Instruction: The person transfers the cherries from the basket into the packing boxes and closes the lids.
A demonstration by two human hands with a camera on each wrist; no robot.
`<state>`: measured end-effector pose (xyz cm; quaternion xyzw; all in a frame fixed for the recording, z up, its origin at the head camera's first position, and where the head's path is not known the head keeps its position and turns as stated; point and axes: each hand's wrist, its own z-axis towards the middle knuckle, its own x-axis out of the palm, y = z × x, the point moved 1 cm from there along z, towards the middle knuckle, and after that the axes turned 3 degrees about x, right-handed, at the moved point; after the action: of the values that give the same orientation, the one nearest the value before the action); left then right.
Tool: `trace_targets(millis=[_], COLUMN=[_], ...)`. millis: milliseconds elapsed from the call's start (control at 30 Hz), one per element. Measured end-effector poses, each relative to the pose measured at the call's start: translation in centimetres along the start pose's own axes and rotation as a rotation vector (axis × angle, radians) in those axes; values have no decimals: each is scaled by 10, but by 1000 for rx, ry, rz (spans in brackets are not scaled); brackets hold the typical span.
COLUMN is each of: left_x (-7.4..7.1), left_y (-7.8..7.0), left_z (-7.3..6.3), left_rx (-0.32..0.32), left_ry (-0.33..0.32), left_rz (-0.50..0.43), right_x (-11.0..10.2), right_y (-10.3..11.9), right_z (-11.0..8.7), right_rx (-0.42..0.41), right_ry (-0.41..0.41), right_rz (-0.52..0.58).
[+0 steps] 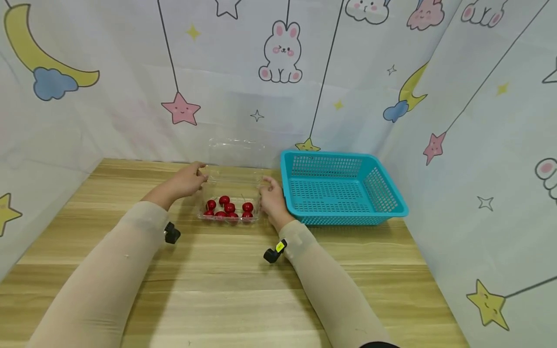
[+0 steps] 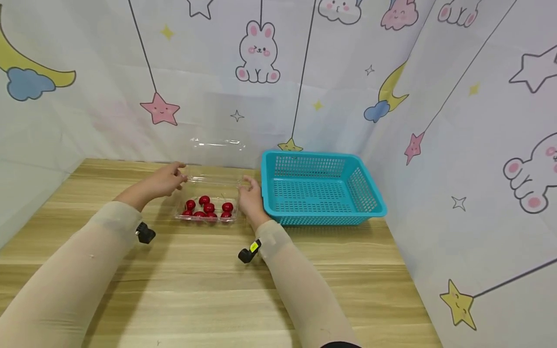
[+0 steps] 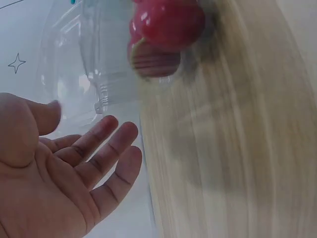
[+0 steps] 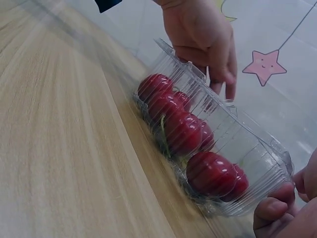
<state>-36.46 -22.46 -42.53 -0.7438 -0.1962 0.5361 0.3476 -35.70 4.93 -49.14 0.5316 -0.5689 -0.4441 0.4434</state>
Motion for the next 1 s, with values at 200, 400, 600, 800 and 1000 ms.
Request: trace_targets(millis=[200,400,600,800,1000], left_x=[-9,-19,-27,-30,-32], left_y=[-5,-8,-2,8,16], left_z=[-3,-9,-17,-24,-33], left_rx=[30,55,14,-30,0], left_ry=[-66,-151,-7,164,280], left_rz=[-88,-141,-182,-261,-185], right_x=[1,2,0,1,3], right_y=[1,1,-3,-3,-1], right_z=[-2,-3,-2,-3,-4], right_rx=[-13,-31,-37,-53,-21], right_ry=[-3,-10,-14,-43,-34], right_rz=[8,-2,10,33,136])
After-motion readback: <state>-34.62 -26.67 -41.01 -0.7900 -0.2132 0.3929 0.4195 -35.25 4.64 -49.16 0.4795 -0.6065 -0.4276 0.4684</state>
